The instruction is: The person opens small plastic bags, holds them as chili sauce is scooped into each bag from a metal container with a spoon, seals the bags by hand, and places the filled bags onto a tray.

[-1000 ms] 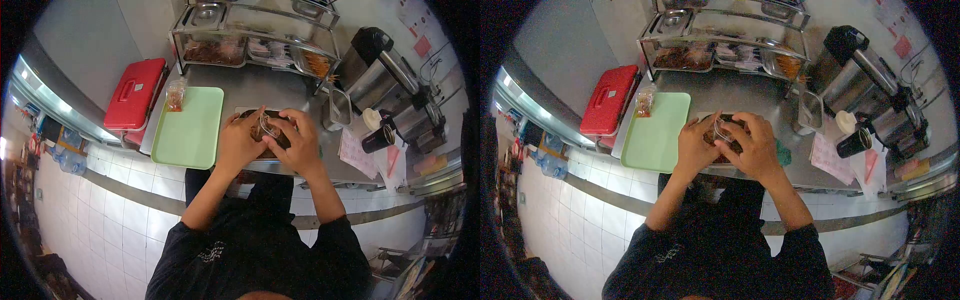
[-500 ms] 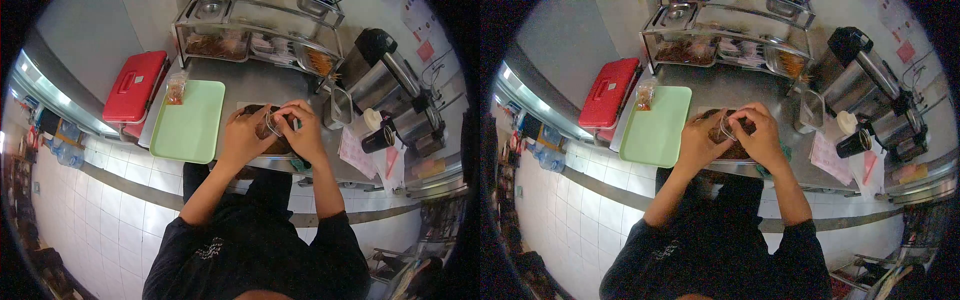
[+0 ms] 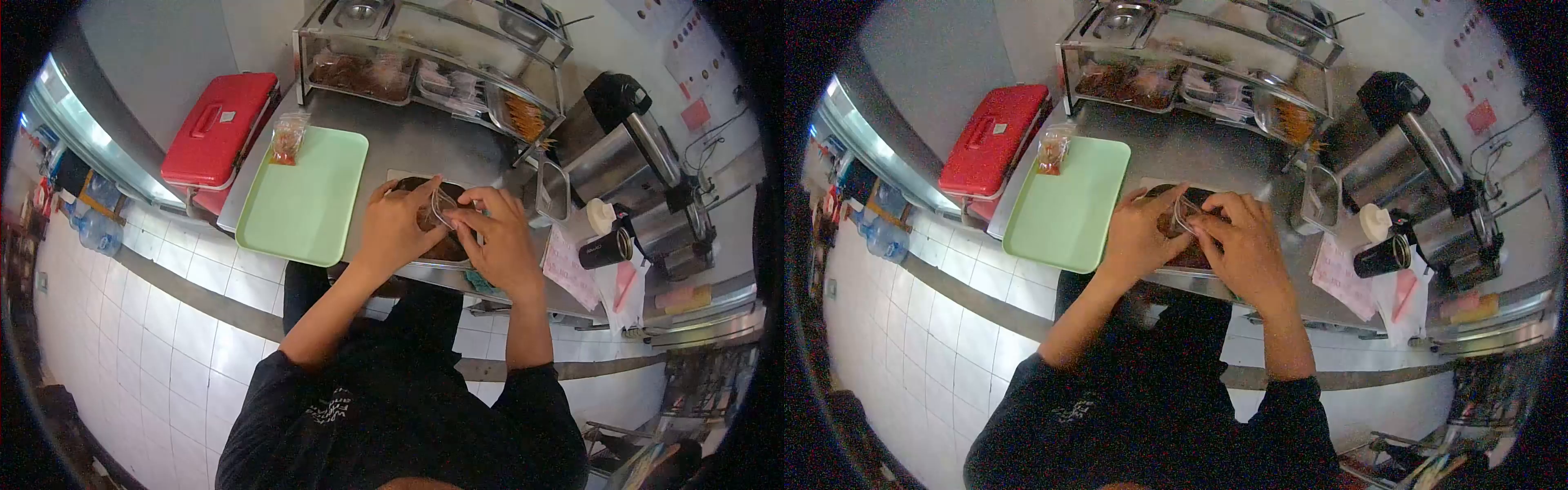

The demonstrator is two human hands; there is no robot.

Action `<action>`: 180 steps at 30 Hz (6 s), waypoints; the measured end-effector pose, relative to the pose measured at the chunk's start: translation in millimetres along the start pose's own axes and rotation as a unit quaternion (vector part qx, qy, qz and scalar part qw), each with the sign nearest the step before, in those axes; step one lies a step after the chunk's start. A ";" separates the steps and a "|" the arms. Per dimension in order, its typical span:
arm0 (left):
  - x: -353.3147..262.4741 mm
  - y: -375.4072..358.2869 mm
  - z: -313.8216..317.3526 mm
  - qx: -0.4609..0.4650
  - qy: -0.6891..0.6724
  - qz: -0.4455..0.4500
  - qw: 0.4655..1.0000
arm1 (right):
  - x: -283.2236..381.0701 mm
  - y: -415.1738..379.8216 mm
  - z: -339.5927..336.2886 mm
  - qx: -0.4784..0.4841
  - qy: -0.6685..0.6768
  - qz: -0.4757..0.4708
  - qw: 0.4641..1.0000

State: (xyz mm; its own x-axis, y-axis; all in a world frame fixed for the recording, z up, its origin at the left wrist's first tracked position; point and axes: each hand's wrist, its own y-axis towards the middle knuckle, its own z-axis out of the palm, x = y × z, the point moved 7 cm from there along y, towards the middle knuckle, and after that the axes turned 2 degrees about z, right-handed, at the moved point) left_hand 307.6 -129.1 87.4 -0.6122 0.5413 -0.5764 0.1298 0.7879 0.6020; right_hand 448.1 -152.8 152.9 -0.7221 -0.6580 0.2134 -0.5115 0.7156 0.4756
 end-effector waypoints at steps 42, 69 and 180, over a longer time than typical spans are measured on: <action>-11.8 -5.4 0.6 -0.066 0.062 0.020 0.996 | -19.7 -12.1 13.0 -0.082 -0.065 0.060 0.993; 24.1 -4.3 -22.8 -0.028 -0.323 -0.019 0.946 | -34.5 -9.9 9.1 -0.012 0.326 0.154 0.933; 151.7 -367.1 -118.2 -0.127 -0.103 -0.477 0.864 | -441.8 -23.1 -27.1 0.010 -0.220 0.321 0.921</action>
State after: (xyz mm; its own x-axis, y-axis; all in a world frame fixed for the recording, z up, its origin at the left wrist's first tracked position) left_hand 75.0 -371.0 -155.8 -0.1919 -0.2575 -0.9470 -0.5483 0.8285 -0.1142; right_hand 791.5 115.1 70.8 -0.9954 0.0567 0.0769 0.0805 0.9314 0.3549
